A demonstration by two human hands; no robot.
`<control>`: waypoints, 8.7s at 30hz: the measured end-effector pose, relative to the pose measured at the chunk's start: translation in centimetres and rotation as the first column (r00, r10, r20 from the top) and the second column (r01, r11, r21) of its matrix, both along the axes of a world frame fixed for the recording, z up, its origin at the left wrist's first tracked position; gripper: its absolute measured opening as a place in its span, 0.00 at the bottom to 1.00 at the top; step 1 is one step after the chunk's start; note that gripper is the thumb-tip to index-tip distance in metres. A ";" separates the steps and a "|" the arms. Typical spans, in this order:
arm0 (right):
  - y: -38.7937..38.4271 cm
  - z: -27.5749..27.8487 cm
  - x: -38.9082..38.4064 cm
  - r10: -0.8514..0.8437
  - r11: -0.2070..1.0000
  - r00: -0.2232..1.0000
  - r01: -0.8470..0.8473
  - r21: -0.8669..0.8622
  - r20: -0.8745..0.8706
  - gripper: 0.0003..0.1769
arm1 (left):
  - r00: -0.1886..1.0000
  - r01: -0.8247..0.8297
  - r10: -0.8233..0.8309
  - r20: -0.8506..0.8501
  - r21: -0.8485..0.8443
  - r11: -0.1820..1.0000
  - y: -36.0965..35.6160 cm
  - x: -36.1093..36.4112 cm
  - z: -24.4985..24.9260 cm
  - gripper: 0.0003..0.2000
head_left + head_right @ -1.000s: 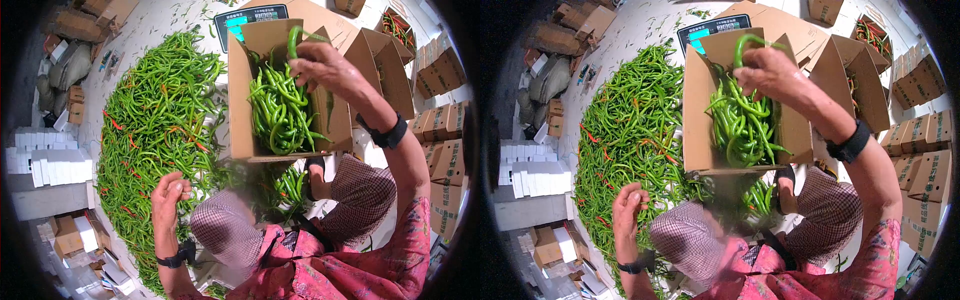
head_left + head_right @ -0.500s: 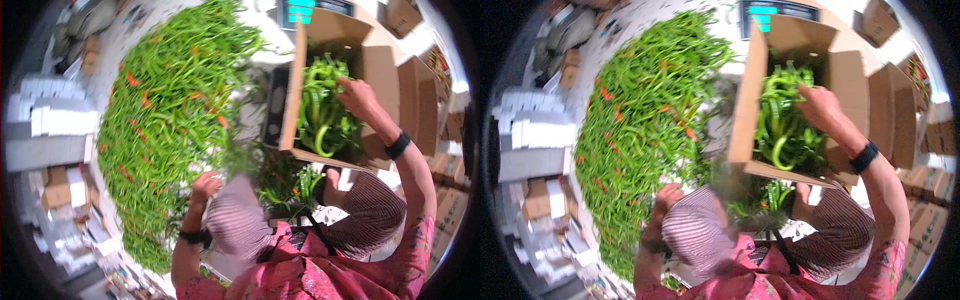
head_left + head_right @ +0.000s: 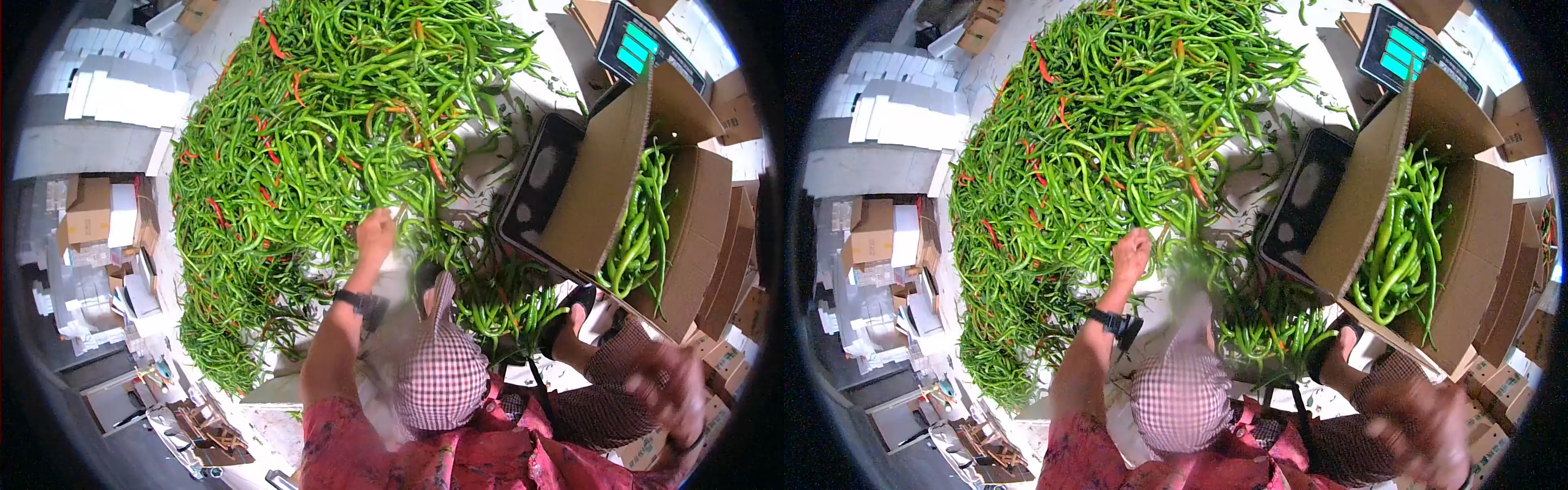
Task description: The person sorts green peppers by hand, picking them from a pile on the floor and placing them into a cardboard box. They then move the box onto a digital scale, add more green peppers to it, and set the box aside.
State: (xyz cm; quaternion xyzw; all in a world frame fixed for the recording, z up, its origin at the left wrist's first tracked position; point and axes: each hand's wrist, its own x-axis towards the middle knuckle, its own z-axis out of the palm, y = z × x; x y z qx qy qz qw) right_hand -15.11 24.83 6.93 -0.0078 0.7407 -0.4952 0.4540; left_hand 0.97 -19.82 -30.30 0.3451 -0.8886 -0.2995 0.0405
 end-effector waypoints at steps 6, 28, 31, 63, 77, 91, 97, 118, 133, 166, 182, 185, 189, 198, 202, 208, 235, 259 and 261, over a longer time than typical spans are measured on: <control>-5.3 -4.0 4.6 0.432 0.896 0.858 -0.442 -0.029 0.279 0.11 | 1.000 -0.026 0.028 0.002 -0.296 0.955 -3.7 -5.1 -2.5 0.25; -10.8 -27.2 9.4 -0.326 0.944 0.728 0.277 0.176 0.603 0.16 | 0.991 0.019 0.088 -0.105 0.740 0.672 -7.3 -2.0 -1.4 0.21; -10.6 -27.8 9.7 -0.337 0.941 0.729 0.280 0.190 0.596 0.16 | 0.978 0.201 -0.204 -0.044 -0.054 0.978 -5.9 -5.6 -2.6 0.31; -10.3 -29.9 8.9 -0.330 0.935 0.700 0.333 0.119 0.633 0.15 | 0.756 -0.137 0.577 -0.310 0.787 0.602 -0.9 -5.5 14.8 0.14; -19.3 -20.2 5.2 0.033 0.580 0.720 0.551 -0.600 0.693 0.32 | 0.756 0.118 0.510 -0.410 0.852 0.510 4.0 -4.4 26.5 0.15; -16.6 -8.1 5.6 0.039 0.397 0.854 0.463 -0.792 0.519 0.32 | 0.813 0.101 0.465 -0.350 0.872 0.479 10.9 2.5 36.3 0.15; -13.5 -7.7 7.2 0.101 0.217 0.799 0.564 -0.796 0.594 0.34 | 0.794 0.168 0.557 -0.245 0.968 0.186 16.0 3.5 36.6 0.15; -3.7 -6.9 5.3 -0.182 0.150 0.820 0.569 -0.809 0.543 0.20 | 0.855 0.374 0.416 -0.311 0.924 -0.079 21.7 5.0 30.6 0.07; 2.4 -0.9 6.9 -0.303 0.763 0.952 0.266 -0.589 0.038 0.15 | 0.859 0.305 0.478 -0.184 0.934 -0.187 21.6 6.1 26.1 0.13; -1.5 -7.4 11.4 -0.042 0.875 0.887 0.255 -0.412 0.460 0.13 | 0.891 0.377 0.354 -0.282 0.896 -0.235 25.0 3.4 27.1 0.27; 0.2 -9.7 13.0 0.224 0.974 0.559 -0.144 0.173 -0.798 0.24 | 0.969 0.178 0.191 -0.156 0.979 -0.103 25.8 3.6 24.1 0.27; -0.1 -9.5 12.8 0.148 0.989 0.469 -0.045 0.144 -0.871 0.23 | 0.972 0.137 0.199 -0.128 0.990 -0.035 25.7 3.6 23.9 0.26; 0.1 -10.9 13.3 0.338 0.926 0.660 -0.362 0.110 -0.671 0.18 | 0.972 0.136 0.187 -0.139 0.990 0.029 26.2 3.4 22.8 0.24; 3.1 -11.1 11.2 0.315 0.939 0.634 -0.315 0.136 -0.706 0.10 | 0.988 0.091 0.122 -0.099 0.993 0.069 24.5 3.8 21.8 0.24; 3.9 -10.9 10.6 0.492 0.862 0.569 -0.212 0.460 -0.659 0.10 | 0.979 0.061 0.190 -0.079 0.993 0.101 23.6 4.2 21.2 0.22; 3.5 -10.7 10.8 0.287 0.956 0.380 -0.060 0.286 -0.879 0.16 | 0.953 0.047 0.297 -0.061 0.998 0.051 23.9 3.7 22.7 0.21; 2.8 -12.7 9.2 -0.025 0.504 0.879 0.423 -0.753 0.477 0.21 | 0.899 0.228 0.297 -0.320 0.925 0.305 25.8 4.8 32.3 0.19; 5.7 -4.0 0.9 -0.301 0.409 0.898 0.425 -0.808 0.320 0.24 | 0.888 0.206 0.281 -0.365 0.860 0.466 21.1 1.8 34.3 0.14; 5.7 -4.1 1.1 -0.297 0.394 0.892 0.441 -0.807 0.342 0.23 | 0.906 0.201 0.230 -0.356 0.839 0.505 23.1 0.9 34.3 0.15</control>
